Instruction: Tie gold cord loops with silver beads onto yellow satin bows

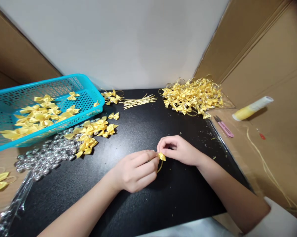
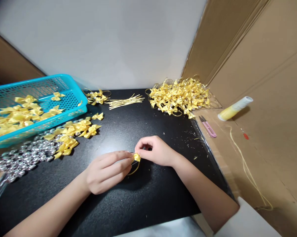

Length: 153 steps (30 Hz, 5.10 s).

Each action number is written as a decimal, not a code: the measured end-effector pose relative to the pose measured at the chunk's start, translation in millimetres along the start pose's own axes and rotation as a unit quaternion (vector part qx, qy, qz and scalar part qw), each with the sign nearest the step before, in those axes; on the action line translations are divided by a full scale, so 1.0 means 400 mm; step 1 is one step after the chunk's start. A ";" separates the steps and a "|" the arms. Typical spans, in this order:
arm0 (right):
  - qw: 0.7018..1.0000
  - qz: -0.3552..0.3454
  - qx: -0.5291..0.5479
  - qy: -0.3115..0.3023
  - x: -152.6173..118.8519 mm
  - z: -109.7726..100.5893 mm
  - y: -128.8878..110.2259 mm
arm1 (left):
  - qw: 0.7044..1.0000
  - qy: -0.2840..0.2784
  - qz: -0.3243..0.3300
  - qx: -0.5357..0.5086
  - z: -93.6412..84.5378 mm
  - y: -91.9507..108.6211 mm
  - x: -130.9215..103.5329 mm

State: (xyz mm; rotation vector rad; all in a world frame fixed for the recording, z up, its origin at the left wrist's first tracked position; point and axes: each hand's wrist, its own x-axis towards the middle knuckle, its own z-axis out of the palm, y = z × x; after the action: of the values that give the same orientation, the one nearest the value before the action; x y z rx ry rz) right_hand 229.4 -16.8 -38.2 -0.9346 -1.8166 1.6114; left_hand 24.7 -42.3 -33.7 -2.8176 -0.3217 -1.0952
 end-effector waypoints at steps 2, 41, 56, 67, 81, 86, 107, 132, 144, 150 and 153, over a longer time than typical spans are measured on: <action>0.993 0.058 0.099 -0.008 0.003 0.004 0.003 | 1.000 0.003 0.004 0.002 -0.001 -0.001 0.000; 0.955 -0.161 -0.220 0.113 -0.011 0.004 -0.012 | 0.999 0.017 -0.049 -0.013 0.000 -0.011 -0.010; 0.927 -0.219 -0.268 0.142 -0.007 0.020 0.008 | 0.806 0.138 -0.395 -0.419 0.047 -0.014 -0.017; 0.962 -0.069 -0.138 0.224 -0.008 0.061 -0.001 | 0.522 0.260 -0.644 -0.495 0.073 -0.020 -0.009; 0.909 0.146 0.373 0.116 0.003 0.103 0.007 | 0.551 0.272 -0.646 -0.454 0.067 -0.018 -0.003; 0.952 0.145 0.255 0.092 -0.002 0.088 0.007 | 0.542 0.275 -0.662 -0.440 0.066 -0.019 -0.004; 0.987 0.075 0.060 0.127 -0.008 0.076 0.022 | 0.519 0.273 -0.683 -0.435 0.062 -0.028 0.000; 0.989 -0.074 -0.016 0.126 -0.016 0.055 -0.002 | 0.466 0.307 -0.681 -0.474 0.066 -0.035 -0.005; 0.981 -0.073 0.145 0.108 -0.017 0.045 0.007 | 0.494 0.274 -0.684 -0.462 0.069 -0.033 -0.008; 0.967 -0.101 0.187 0.143 -0.010 0.042 -0.013 | 0.508 0.261 -0.680 -0.459 0.070 -0.034 -0.011; 0.963 -0.099 0.200 0.154 -0.012 0.031 -0.025 | 0.479 0.261 -0.685 -0.484 0.074 -0.037 -0.016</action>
State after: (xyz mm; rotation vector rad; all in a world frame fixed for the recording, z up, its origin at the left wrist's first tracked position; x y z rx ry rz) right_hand 221.4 -28.8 -30.1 -0.7425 -1.2672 1.5301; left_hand 36.2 -24.0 -59.6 -1.7827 -2.9416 -2.9572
